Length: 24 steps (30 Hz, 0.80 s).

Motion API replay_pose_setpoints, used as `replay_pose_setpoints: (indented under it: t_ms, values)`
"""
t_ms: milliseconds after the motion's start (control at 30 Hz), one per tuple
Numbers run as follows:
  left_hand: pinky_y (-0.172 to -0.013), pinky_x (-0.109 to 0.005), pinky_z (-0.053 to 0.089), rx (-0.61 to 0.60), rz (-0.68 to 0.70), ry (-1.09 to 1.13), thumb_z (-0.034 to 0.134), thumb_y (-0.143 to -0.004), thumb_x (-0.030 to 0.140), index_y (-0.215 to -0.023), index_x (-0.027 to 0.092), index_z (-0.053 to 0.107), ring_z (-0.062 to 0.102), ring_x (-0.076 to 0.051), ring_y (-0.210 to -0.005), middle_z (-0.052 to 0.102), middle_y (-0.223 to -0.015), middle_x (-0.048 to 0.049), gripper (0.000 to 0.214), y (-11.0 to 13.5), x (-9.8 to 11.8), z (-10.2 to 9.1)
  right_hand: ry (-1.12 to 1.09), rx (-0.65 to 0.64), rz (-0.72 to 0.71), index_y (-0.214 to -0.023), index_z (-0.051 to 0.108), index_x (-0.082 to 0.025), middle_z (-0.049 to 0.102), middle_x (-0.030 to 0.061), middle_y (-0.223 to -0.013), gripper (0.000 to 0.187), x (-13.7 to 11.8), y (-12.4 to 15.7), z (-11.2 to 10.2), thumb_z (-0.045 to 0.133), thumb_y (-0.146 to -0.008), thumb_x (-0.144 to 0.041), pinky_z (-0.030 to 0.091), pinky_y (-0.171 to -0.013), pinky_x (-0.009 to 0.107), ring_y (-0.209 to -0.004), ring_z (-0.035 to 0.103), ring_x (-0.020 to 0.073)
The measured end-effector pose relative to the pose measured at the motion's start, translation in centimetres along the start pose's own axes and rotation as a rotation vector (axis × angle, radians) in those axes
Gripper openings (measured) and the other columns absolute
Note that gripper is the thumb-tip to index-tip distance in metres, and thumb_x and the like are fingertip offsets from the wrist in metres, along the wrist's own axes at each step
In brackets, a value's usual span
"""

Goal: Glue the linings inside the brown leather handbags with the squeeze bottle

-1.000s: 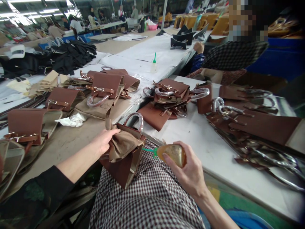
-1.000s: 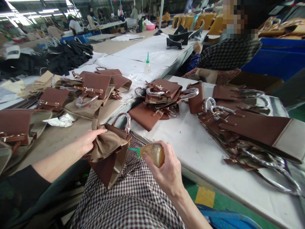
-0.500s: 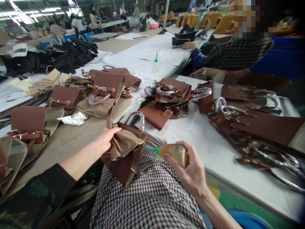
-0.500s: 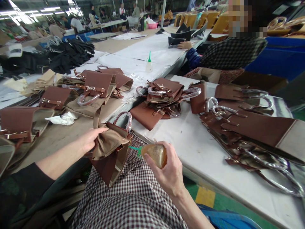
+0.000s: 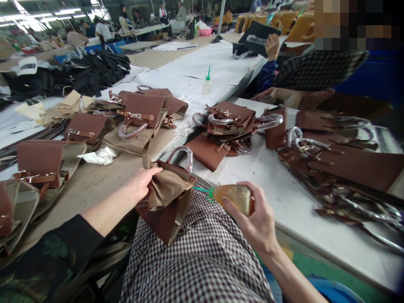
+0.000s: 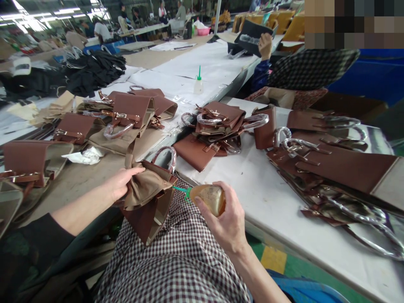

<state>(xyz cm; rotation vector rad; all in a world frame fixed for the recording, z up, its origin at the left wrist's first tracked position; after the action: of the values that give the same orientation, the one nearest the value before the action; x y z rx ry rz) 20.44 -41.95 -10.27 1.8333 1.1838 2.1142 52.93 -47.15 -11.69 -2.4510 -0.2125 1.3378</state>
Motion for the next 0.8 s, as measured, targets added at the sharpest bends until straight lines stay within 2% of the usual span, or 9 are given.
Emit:
replay_pose_setpoints:
  t_ms: [133, 267, 467, 667, 800]
  values:
    - [-0.077, -0.034, 0.064, 0.009, -0.002, 0.014, 0.080, -0.089, 0.012, -0.094, 0.010, 0.075, 0.076, -0.019, -0.079, 0.080, -0.088, -0.0073, 0.008, 0.2, 0.1, 0.1, 0.026, -0.069, -0.039, -0.122, 0.061, -0.023, 0.071, 0.0070, -0.103, 0.043, 0.0, 0.5, 0.3, 0.076, -0.093, -0.052, 0.060, -0.078, 0.045, -0.085, 0.070, 0.0275]
    - [-0.070, -0.033, 0.063, 0.021, 0.016, 0.047, 0.083, -0.080, 0.011, -0.088, 0.008, 0.076, 0.076, -0.023, -0.072, 0.081, -0.082, -0.0124, 0.011, 0.3, 0.1, 0.2, 0.038, -0.135, -0.048, -0.122, 0.060, -0.024, 0.072, 0.0068, -0.105, 0.042, 0.1, 1.9, 0.5, 0.076, -0.094, -0.051, 0.061, -0.076, 0.042, -0.085, 0.072, 0.0266]
    - [-0.069, -0.035, 0.064, 0.018, 0.024, 0.075, 0.093, -0.065, 0.014, -0.086, 0.013, 0.076, 0.078, -0.027, -0.071, 0.080, -0.075, -0.0099, 0.028, 0.1, 0.0, 0.1, 0.040, -0.201, -0.028, -0.122, 0.059, -0.025, 0.073, 0.0074, -0.108, 0.041, 0.5, 3.8, 1.1, 0.074, -0.095, -0.052, 0.063, -0.079, 0.041, -0.089, 0.074, 0.0271]
    - [-0.071, -0.035, 0.064, 0.021, 0.034, 0.090, 0.093, -0.065, 0.014, -0.087, 0.013, 0.076, 0.078, -0.027, -0.073, 0.080, -0.075, -0.0098, 0.028, -0.1, -0.3, 0.1, 0.018, -0.272, 0.014, -0.122, 0.059, -0.024, 0.074, 0.0081, -0.108, 0.039, 0.5, 5.1, 1.7, 0.073, -0.096, -0.050, 0.064, -0.082, 0.042, -0.092, 0.075, 0.0282]
    - [-0.070, -0.033, 0.063, 0.028, 0.045, 0.092, 0.089, -0.069, 0.012, -0.085, 0.010, 0.076, 0.076, -0.024, -0.071, 0.081, -0.079, -0.0117, 0.021, 0.0, -0.4, 0.1, -0.001, -0.296, 0.046, -0.121, 0.060, -0.025, 0.075, 0.0076, -0.111, 0.038, 0.4, 5.9, 2.0, 0.074, -0.095, -0.049, 0.063, -0.085, 0.043, -0.096, 0.075, 0.0284]
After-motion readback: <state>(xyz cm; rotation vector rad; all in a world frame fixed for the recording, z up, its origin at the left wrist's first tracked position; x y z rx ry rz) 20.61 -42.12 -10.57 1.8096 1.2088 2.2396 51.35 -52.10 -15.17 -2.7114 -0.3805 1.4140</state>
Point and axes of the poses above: each hand's wrist, its own y-axis away from the middle knuckle, its own z-axis out of the palm, x = y × z, the point moved 1 cm from there along -y, towards the middle knuckle
